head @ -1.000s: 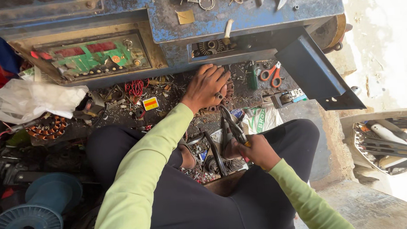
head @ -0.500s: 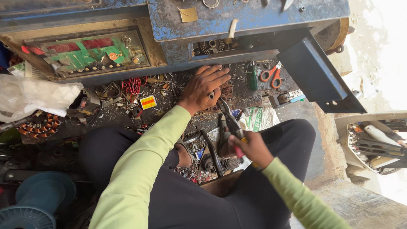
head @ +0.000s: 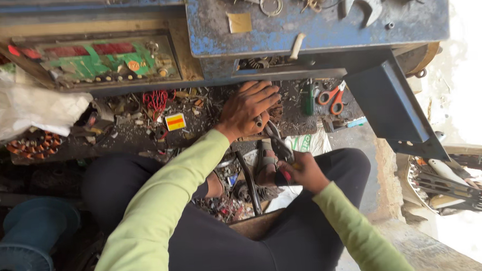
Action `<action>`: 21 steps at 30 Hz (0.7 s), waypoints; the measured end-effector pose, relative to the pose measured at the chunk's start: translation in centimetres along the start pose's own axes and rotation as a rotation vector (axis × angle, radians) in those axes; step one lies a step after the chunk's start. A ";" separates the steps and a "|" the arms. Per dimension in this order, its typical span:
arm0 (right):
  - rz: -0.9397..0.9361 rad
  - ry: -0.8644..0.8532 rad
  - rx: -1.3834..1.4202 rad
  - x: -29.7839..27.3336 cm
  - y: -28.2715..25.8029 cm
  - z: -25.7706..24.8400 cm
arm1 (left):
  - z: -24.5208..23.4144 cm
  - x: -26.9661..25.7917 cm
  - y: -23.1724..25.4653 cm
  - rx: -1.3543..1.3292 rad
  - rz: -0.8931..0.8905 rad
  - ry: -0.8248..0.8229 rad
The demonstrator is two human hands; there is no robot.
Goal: The person uses pliers and a screwdriver to work on a fan motor, cutting wires and tightening components while sitting on the floor.
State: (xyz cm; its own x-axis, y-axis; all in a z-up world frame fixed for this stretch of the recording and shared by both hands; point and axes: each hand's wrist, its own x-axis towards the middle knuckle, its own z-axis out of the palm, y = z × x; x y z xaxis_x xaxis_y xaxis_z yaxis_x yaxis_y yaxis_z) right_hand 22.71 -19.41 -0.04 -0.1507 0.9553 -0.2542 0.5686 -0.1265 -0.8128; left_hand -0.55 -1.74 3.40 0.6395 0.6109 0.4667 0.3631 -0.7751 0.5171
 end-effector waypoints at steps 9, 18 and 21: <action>0.331 -0.146 -0.089 0.8 -2.8 -3.8 | 0.4 0.0 -0.2 -0.026 -0.042 -0.060; 0.233 -0.499 0.016 1.4 -1.7 -7.3 | 0.7 0.4 -0.4 -0.029 -0.070 -0.037; 0.351 -0.475 0.197 -0.5 -0.1 -5.7 | 0.7 0.4 -0.1 -0.001 -0.037 -0.029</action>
State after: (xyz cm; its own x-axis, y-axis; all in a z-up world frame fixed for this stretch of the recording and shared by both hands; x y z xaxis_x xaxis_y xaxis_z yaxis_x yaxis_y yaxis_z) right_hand 27.30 -18.36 3.16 -0.3506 0.6306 -0.6924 0.4968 -0.5015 -0.7083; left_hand 0.13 -1.46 3.07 0.6447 0.6343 0.4267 0.3861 -0.7519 0.5344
